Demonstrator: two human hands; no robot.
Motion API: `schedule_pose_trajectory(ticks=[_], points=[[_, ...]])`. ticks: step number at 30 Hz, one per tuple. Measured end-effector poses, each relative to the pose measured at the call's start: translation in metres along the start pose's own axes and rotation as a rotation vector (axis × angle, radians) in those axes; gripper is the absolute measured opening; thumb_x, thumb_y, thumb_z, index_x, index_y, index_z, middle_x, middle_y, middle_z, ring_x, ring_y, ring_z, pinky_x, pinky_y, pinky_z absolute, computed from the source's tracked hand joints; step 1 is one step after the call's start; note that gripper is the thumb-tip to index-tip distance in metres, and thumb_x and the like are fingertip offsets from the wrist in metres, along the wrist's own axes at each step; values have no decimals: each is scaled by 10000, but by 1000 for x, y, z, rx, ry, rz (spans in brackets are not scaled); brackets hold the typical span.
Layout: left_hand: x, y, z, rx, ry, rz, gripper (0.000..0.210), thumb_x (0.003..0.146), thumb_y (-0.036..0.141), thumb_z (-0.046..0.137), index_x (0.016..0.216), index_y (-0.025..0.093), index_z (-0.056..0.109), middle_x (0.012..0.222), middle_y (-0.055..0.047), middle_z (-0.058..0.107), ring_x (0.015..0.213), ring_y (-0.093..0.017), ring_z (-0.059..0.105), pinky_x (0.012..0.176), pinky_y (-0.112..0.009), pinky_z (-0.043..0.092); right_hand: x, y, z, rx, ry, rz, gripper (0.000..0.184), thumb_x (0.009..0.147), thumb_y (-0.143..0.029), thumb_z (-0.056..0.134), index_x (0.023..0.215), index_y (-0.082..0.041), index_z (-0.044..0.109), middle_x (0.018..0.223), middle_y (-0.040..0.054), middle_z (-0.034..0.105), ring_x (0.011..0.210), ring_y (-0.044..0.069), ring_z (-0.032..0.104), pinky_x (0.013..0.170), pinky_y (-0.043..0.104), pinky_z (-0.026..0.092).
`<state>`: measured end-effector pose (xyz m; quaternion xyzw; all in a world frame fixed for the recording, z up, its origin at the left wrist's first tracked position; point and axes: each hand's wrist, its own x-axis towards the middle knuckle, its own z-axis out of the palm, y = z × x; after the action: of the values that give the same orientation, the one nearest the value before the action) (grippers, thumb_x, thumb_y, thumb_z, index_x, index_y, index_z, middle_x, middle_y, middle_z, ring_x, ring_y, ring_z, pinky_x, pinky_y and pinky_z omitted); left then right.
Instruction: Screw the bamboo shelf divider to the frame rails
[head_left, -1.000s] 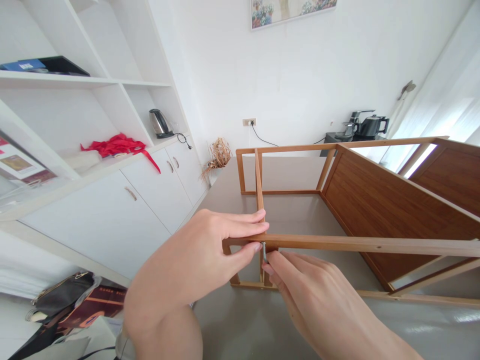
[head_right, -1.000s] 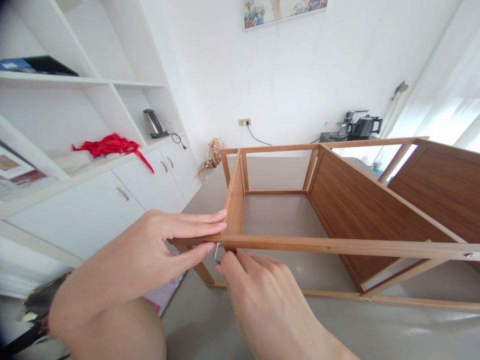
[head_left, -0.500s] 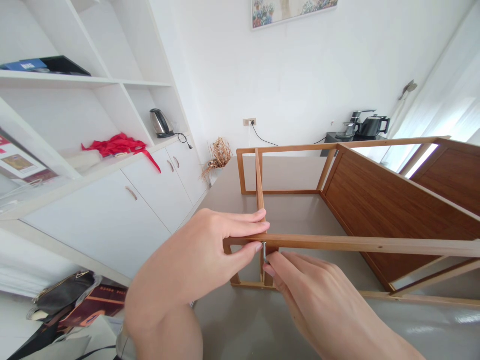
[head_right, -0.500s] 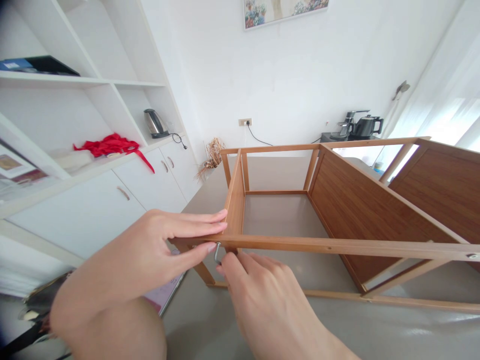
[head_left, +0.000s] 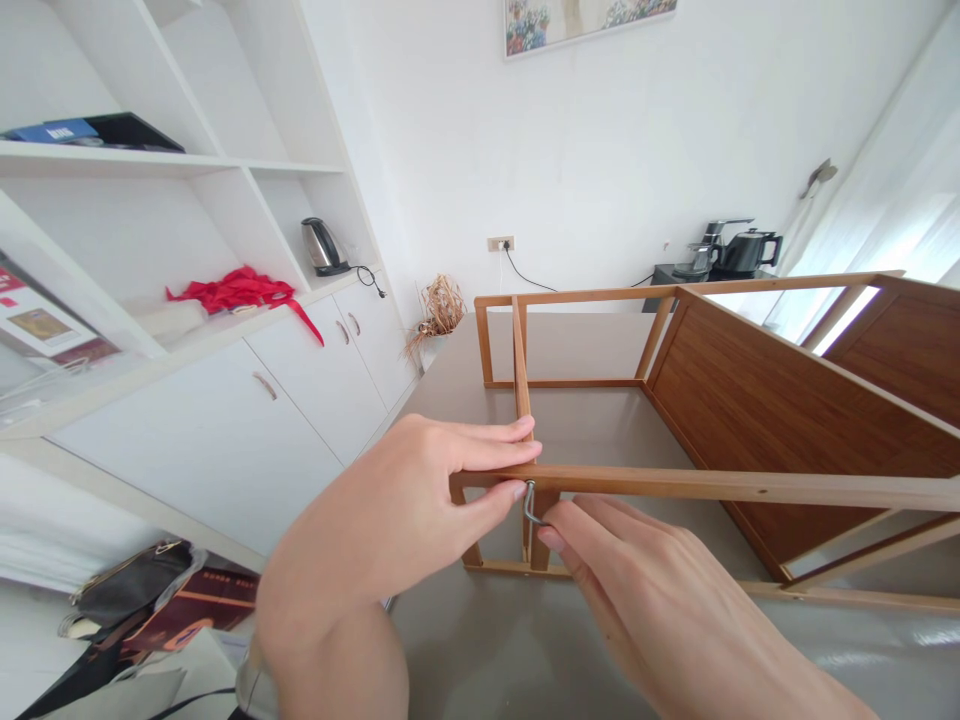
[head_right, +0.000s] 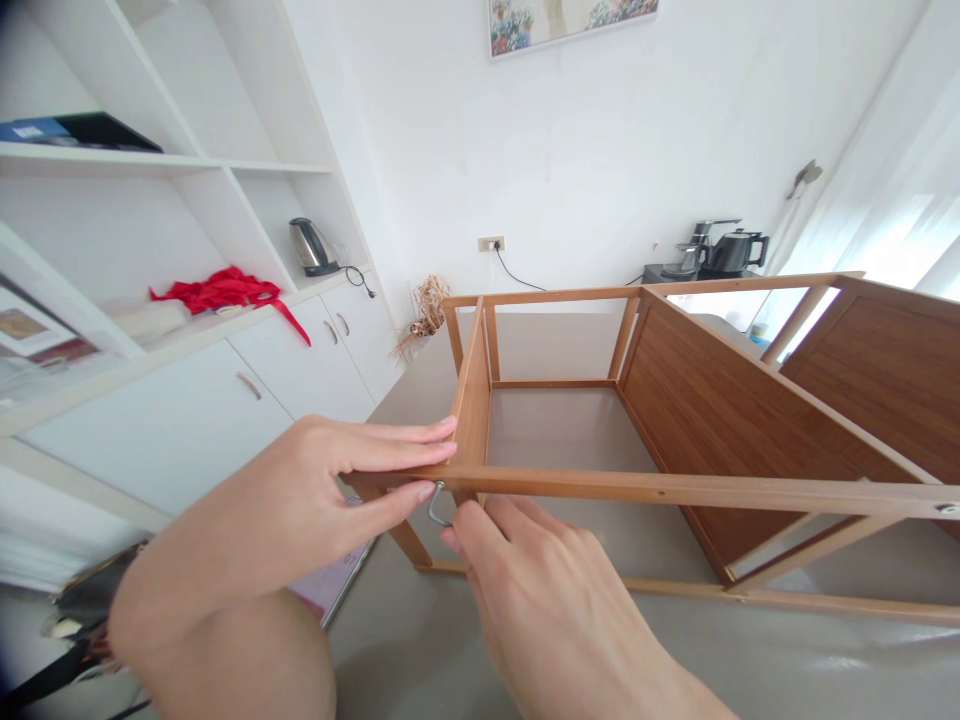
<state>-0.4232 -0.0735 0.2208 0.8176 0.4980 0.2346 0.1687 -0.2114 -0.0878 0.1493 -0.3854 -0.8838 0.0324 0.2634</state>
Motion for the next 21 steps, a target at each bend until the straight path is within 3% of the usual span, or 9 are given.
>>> schedule_pose_trajectory(ticks=[6, 11, 17, 21], points=[[1, -1, -1, 10, -3, 3, 373, 909, 311, 609, 1257, 434, 663, 1327, 162, 618, 1206, -178, 639, 986, -232, 565, 3, 0, -6, 31, -48, 9, 257, 998, -160, 399, 769, -221, 498, 698, -26, 581, 569, 110, 516, 548, 242, 373], [0, 0, -1, 14, 3, 1, 387, 907, 307, 613, 1274, 422, 656, 1332, 153, 618, 1216, -184, 633, 976, -233, 570, -4, -2, -19, -2, 82, -72, 224, 997, -181, 375, 857, -225, 545, 716, -10, 599, 593, 117, 532, 541, 231, 385], [0, -1, 1, 31, 11, 1, 378, 909, 326, 609, 1270, 427, 658, 1328, 159, 619, 1213, -185, 634, 981, -238, 570, -10, 2, -21, -91, 39, -39, 216, 891, -75, 402, 907, -239, 541, 692, -39, 543, 520, 98, 487, 487, 233, 307], [1, -2, 2, 21, 3, 3, 376, 905, 314, 610, 1258, 431, 668, 1333, 159, 614, 1214, -191, 634, 990, -248, 569, -10, 2, -19, -168, 106, -26, 231, 867, -50, 397, 897, -241, 522, 680, -49, 497, 486, 95, 451, 476, 257, 260]])
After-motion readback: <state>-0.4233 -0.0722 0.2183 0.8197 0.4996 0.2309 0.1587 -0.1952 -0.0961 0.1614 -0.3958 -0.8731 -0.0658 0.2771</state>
